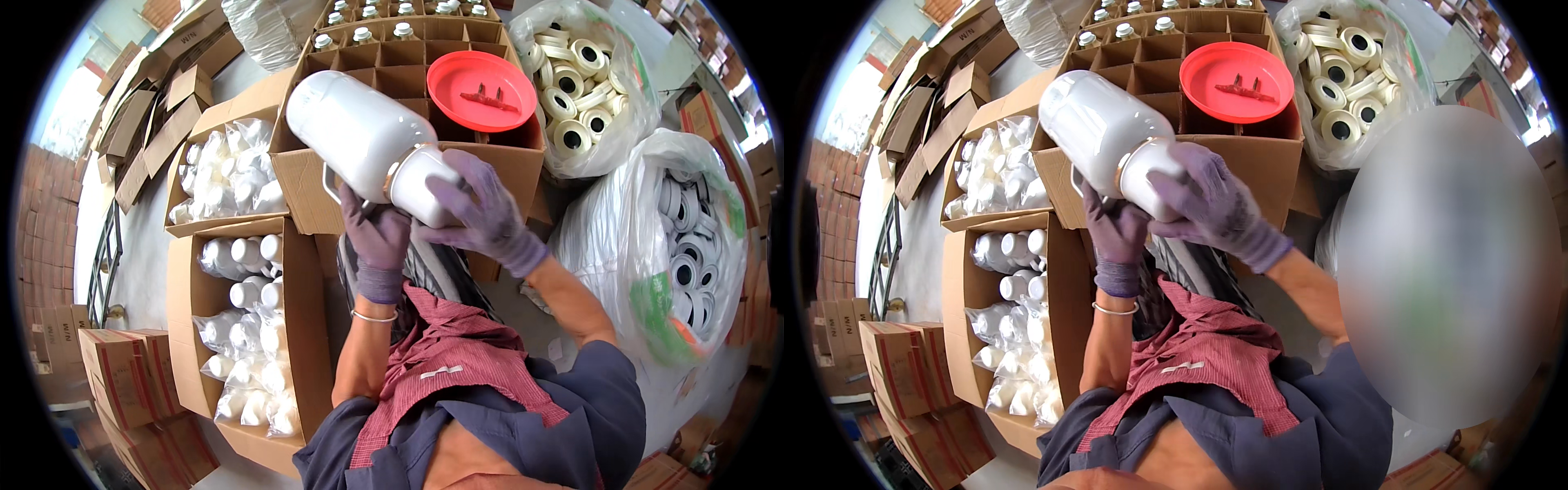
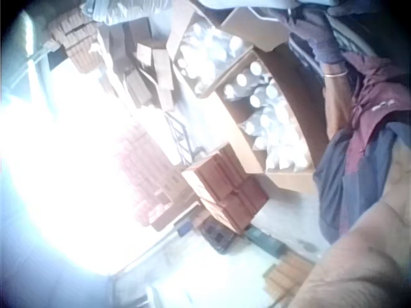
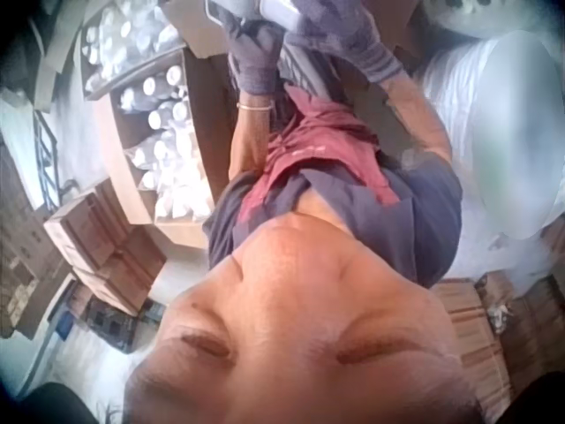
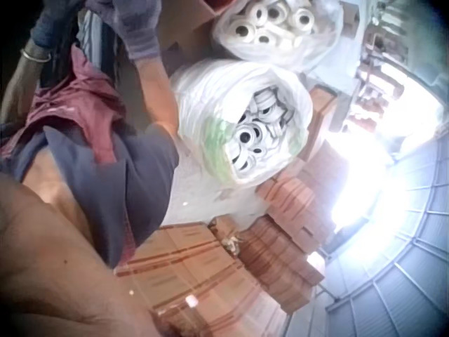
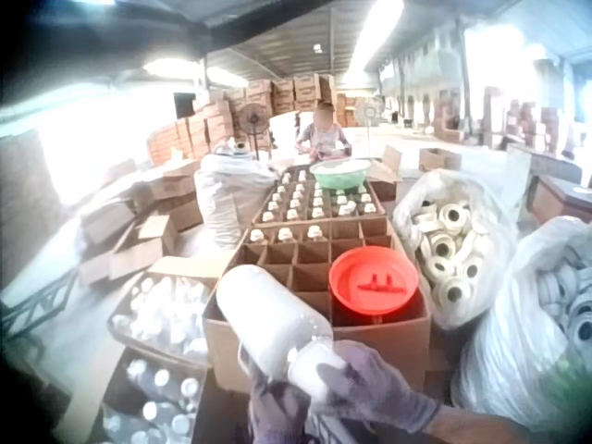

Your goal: The person places a cap onto a large white plastic bottle, puts the bottle into a plastic bag, and then places the bagged bottle into a cardboard box with other bottles.

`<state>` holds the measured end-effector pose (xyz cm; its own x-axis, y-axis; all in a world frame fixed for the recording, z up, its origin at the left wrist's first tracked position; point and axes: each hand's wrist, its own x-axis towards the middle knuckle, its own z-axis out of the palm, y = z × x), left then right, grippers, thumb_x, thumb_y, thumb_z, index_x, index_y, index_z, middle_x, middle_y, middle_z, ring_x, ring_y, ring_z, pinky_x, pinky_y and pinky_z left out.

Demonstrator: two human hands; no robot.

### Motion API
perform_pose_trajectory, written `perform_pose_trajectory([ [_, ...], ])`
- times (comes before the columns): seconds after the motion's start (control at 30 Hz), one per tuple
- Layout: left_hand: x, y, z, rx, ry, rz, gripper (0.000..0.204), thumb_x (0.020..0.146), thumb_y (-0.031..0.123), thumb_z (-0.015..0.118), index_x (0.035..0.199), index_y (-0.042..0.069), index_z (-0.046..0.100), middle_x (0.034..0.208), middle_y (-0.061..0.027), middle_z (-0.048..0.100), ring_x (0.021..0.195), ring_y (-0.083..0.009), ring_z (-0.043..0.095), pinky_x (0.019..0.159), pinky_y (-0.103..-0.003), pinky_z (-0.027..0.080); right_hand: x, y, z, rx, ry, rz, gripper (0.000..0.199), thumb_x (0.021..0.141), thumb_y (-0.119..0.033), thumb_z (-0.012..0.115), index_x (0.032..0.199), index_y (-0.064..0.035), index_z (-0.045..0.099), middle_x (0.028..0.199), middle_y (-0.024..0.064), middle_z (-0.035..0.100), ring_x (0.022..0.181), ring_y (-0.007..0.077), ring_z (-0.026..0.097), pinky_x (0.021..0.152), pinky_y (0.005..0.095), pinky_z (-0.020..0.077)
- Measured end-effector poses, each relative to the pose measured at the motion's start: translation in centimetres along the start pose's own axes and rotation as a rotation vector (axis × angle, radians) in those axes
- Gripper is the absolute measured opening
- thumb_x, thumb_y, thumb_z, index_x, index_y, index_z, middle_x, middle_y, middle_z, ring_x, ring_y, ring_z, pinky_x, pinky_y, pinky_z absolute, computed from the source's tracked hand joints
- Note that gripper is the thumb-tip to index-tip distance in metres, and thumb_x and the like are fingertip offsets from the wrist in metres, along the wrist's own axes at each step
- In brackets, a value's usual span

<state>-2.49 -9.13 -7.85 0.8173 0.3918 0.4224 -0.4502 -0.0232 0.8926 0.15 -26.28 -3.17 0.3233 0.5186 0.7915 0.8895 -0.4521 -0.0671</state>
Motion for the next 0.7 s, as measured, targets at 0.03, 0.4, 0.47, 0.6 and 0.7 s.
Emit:
perform_pose_trajectory([
  [0.03,-0.5,1.2,0.6,-0.033,-0.083,0.020,0.047,0.085,0.003,0.052,0.131,-0.001,0.041,0.120,-0.0124,0.056,0.108,-0.0195,0.057,0.091,-0.031,0.049,-0.6,-0.4,0.4,0.107,-0.024,0.249,0.070,0.077,-0.047,0.074,0.126,-0.0034,0.051,0.123,0.0227,0.048,0.109,0.0390,0.055,0.091,0.0413,0.0493],
  [0.4,-1.5,0.5,0.9,-0.187,0.028,-0.103,0.049,0.076,-0.002,0.050,0.125,-0.005,0.042,0.111,-0.0157,0.061,0.101,-0.0212,0.063,0.088,-0.031,0.052,-2.4,-2.3,2.7,-0.126,0.001,0.217,0.072,0.073,-0.020,0.079,0.131,-0.0027,0.040,0.119,0.0194,0.046,0.110,0.0362,0.049,0.099,0.0479,0.0415],
  [0.47,-1.5,0.8,0.4,-0.029,-0.019,-0.062,0.048,0.083,-0.001,0.056,0.128,-0.004,0.040,0.115,-0.0150,0.060,0.100,-0.0210,0.063,0.085,-0.030,0.053,-2.2,-2.4,3.2,0.354,0.072,0.689,0.068,0.072,-0.020,0.080,0.128,-0.0033,0.044,0.120,0.0179,0.047,0.108,0.0336,0.051,0.093,0.0448,0.0461],
  [0.6,-1.3,0.4,1.2,-0.871,0.259,-0.359,0.049,0.083,-0.004,0.052,0.131,-0.004,0.040,0.118,-0.0113,0.058,0.101,-0.0184,0.062,0.082,-0.028,0.053,-3.9,-1.8,5.6,1.370,0.125,1.196,0.077,0.074,-0.057,0.068,0.124,-0.0015,0.049,0.112,0.0162,0.054,0.093,0.0286,0.060,0.074,0.0327,0.0541],
  [0.7,-0.7,-1.0,0.4,-0.827,0.256,-0.291,0.051,0.080,-0.006,0.049,0.131,-0.003,0.041,0.118,-0.0097,0.058,0.103,-0.0175,0.061,0.083,-0.028,0.053,-5.0,-1.0,6.1,2.052,-0.068,1.280,0.095,0.073,-0.076,0.053,0.129,0.0002,0.047,0.109,0.0181,0.057,0.088,0.0297,0.063,0.069,0.0313,0.0551],
])
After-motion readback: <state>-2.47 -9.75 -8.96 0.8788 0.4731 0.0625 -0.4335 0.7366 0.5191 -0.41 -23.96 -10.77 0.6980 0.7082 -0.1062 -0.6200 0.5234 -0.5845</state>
